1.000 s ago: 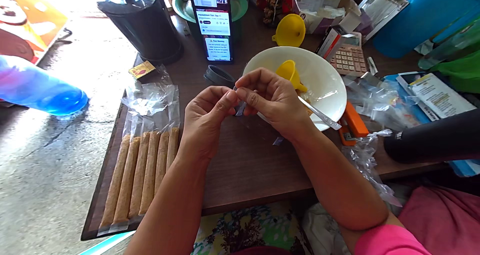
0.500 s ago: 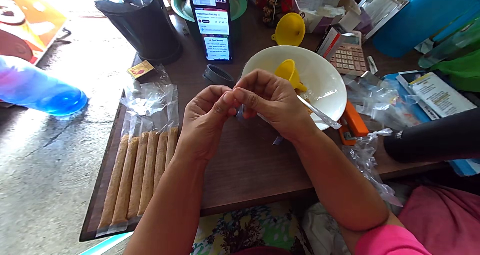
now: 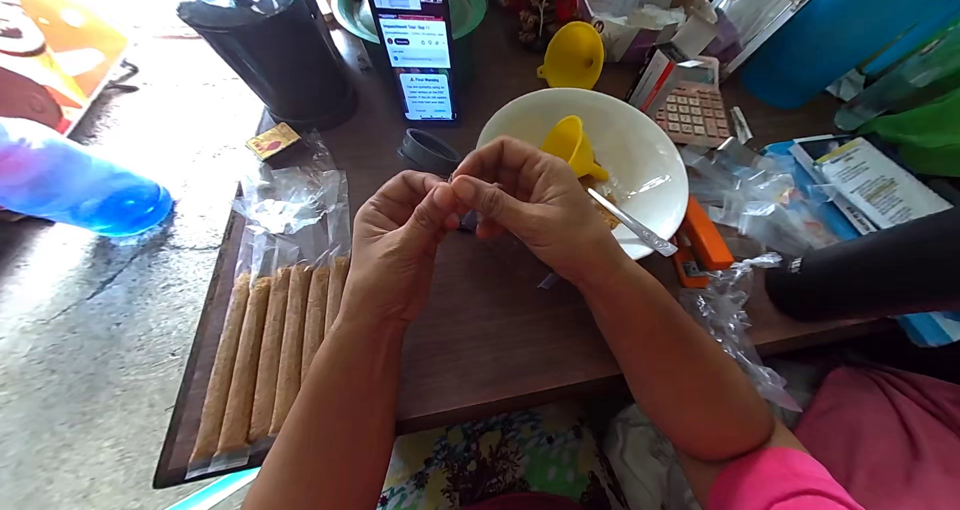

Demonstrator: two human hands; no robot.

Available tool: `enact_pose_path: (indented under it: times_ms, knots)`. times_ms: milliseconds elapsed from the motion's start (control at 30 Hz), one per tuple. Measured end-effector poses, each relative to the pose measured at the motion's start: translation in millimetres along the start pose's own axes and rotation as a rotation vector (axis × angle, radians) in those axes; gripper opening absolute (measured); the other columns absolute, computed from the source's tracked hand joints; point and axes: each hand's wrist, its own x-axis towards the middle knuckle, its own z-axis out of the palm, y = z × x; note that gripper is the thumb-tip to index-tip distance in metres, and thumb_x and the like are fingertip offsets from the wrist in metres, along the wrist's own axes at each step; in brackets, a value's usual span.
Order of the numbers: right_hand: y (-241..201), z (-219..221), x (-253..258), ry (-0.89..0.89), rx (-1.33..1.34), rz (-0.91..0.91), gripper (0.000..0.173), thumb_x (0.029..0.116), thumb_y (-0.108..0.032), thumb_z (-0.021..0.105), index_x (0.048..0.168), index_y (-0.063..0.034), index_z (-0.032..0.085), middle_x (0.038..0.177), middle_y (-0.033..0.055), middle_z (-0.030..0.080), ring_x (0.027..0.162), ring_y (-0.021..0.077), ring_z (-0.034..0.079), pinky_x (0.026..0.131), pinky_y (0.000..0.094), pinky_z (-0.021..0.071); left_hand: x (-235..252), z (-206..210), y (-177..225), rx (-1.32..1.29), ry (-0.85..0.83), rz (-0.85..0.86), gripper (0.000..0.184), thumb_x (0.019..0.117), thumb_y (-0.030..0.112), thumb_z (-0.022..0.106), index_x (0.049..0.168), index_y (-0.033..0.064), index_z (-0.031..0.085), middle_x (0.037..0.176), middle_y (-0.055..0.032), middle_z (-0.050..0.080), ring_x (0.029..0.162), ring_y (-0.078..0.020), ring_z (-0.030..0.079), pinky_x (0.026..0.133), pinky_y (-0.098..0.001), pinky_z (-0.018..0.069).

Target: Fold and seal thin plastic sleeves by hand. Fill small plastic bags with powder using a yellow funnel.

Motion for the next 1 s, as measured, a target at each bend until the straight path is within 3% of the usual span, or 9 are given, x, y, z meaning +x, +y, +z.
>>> enact_pose_path:
  times_ms: [433,667,1000]
  knots:
    - [3.1,-1.2,1.0,0.021,-0.048,-0.010,0.006,0.0990,-0.001,0.062,0.103,0.0020,0.062,0.088,0.0042,0.065,0.069,0.0042,0.063,0.063,0.0178,0.0562,-1.4,1.8,1.0,0.032,0.042,0.027,0.009,0.0988,0.021,0.068,0.095,0.0177,0.076,0.089,0.0075,0.072,0.081,-0.0028,0.067,0.080,-0.0203,0.0567]
    - [2.0,-0.8,0.7,0.031,-0.077,0.001,0.005,0.0982,-0.002,0.063,0.102,0.0016,0.063,0.087,0.0036,0.064,0.068,0.0038,0.062,0.062,0.0174,0.0557,-0.9,-0.1,-0.6,0.025,0.000,0.048,0.010,0.0953,0.028,0.073,0.097,0.0187,0.076,0.092,0.0076,0.072,0.085,-0.0034,0.068,0.084,-0.0216,0.0567]
    - [2.3,-0.7,0.8,0.034,-0.104,0.011,0.006,0.1002,-0.004,0.060,0.102,0.0009,0.063,0.086,0.0033,0.064,0.067,0.0036,0.062,0.061,0.0172,0.0553,-1.0,1.1,-0.5,0.024,0.021,0.033,0.005,0.0958,0.019,0.071,0.097,0.0172,0.076,0.092,0.0063,0.073,0.085,-0.0039,0.068,0.084,-0.0222,0.0568]
